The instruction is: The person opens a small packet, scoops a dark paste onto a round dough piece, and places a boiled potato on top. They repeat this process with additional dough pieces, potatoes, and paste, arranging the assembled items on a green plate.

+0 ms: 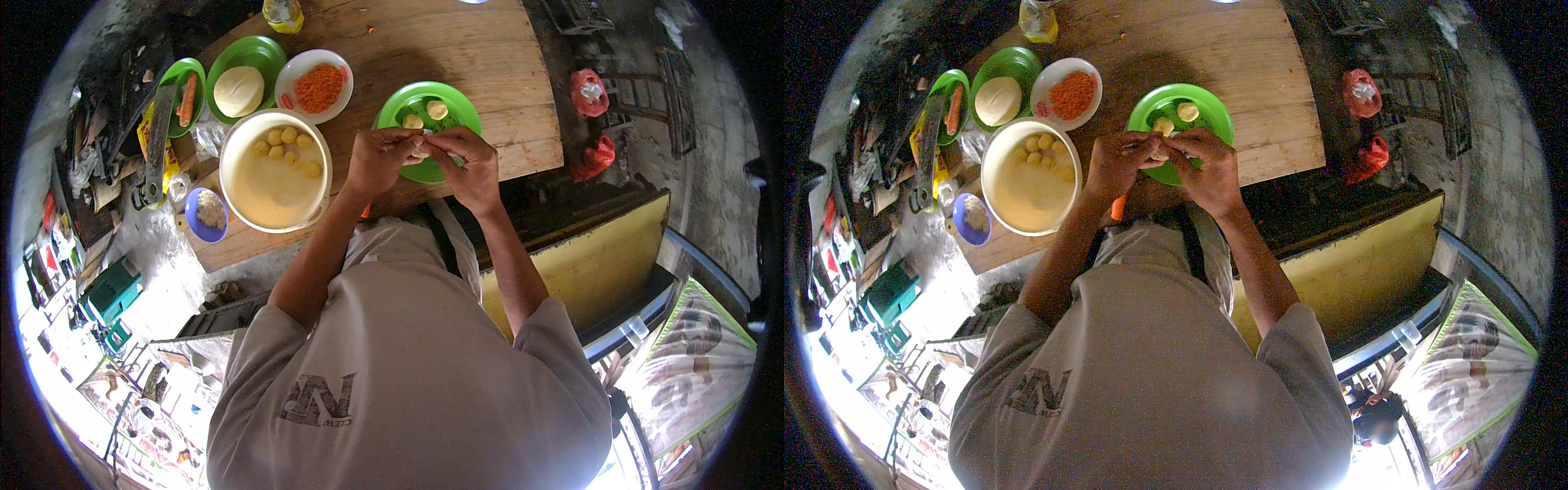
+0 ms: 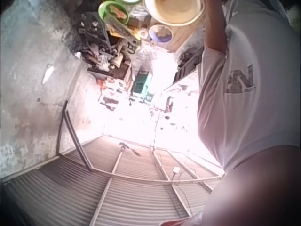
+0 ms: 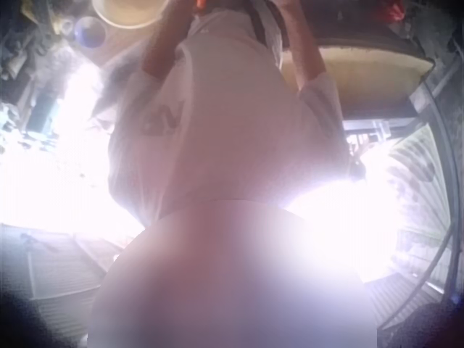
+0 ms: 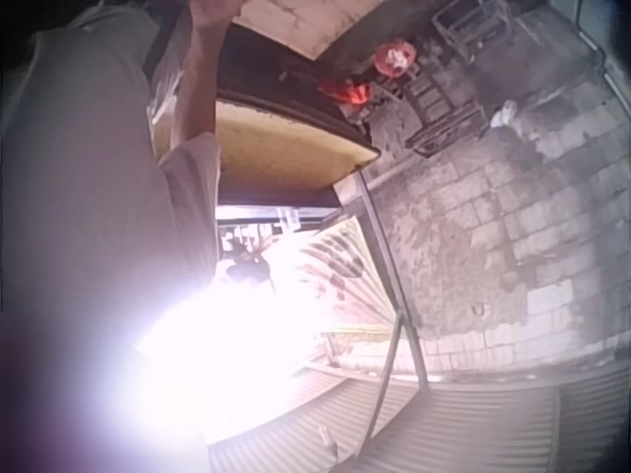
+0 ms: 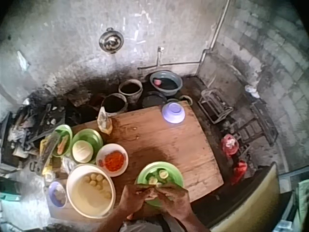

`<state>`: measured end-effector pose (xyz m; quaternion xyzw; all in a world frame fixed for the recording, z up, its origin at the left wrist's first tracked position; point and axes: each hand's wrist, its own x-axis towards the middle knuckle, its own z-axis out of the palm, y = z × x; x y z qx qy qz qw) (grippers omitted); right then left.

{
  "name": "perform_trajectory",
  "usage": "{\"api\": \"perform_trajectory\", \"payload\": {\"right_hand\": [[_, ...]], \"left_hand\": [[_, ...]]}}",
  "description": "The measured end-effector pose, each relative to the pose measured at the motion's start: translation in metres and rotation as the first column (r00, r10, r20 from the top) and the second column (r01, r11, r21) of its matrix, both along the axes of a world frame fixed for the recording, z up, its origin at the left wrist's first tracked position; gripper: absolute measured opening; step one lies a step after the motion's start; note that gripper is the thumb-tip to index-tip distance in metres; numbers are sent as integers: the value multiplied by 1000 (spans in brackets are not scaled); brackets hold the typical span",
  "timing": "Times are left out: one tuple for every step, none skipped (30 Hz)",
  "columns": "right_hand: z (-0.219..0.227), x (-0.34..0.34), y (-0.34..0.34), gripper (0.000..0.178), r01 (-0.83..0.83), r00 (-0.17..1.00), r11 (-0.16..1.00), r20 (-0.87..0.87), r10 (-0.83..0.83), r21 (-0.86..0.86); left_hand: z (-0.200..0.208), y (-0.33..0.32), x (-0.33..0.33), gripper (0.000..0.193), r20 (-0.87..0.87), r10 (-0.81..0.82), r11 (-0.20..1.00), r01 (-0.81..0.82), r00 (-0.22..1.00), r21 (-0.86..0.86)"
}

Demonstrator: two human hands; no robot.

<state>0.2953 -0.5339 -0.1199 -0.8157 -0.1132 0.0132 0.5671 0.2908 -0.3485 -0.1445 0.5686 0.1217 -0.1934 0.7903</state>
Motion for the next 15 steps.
{"api": "perform_trajectory", "payload": {"right_hand": [[-2,0,-1,21,-1,1000,1000,23,1,-5],[-3,0,-2,20,1,999,1000,46,0,-8],[-4,-1,-4,19,18,1000,999,16,-19,49],[-4,-1,-5,19,40,999,993,-13,-39,107],[-4,0,-5,18,63,997,985,-52,-56,162],[-2,0,-5,19,81,994,973,-91,-63,214],[-1,-1,-5,19,101,988,960,-142,-65,262],[2,-2,-5,20,128,978,941,-197,-68,314],[5,-4,-3,20,119,978,944,-200,-58,308],[7,-7,2,20,114,977,944,-209,-49,310],[10,-10,7,19,108,975,944,-217,-39,313],[12,-11,13,19,86,994,976,-89,-69,200],[14,-12,19,19,81,995,993,44,-85,82],[17,-14,22,18,95,980,995,177,-87,-35],[21,-16,24,17,96,975,991,211,-75,-94]], "left_hand": [[3,-1,0,24,-16,-3,1000,3,1000,12],[6,-3,0,24,-34,-5,1000,6,999,24],[10,-4,0,26,-43,1,1000,0,999,22],[13,-6,1,27,-51,8,1000,-7,999,21],[17,-6,2,29,-71,9,1000,-8,997,18],[20,-5,4,35,-101,54,998,-57,993,-28],[23,-3,5,40,-146,91,992,-102,985,-74],[26,-3,5,46,-147,129,977,-151,981,-150],[27,-6,8,51,-173,123,973,-153,977,-173],[28,-12,10,56,-155,123,962,-156,980,-226],[28,-17,11,62,-210,130,955,-180,969,-235],[29,-21,10,64,-209,145,934,-203,967,-293],[30,-25,7,67,-282,160,920,-246,946,-304],[30,-26,6,70,-347,147,900,-271,926,-342],[29,-26,6,69,-308,185,960,-239,933,-145]]}}
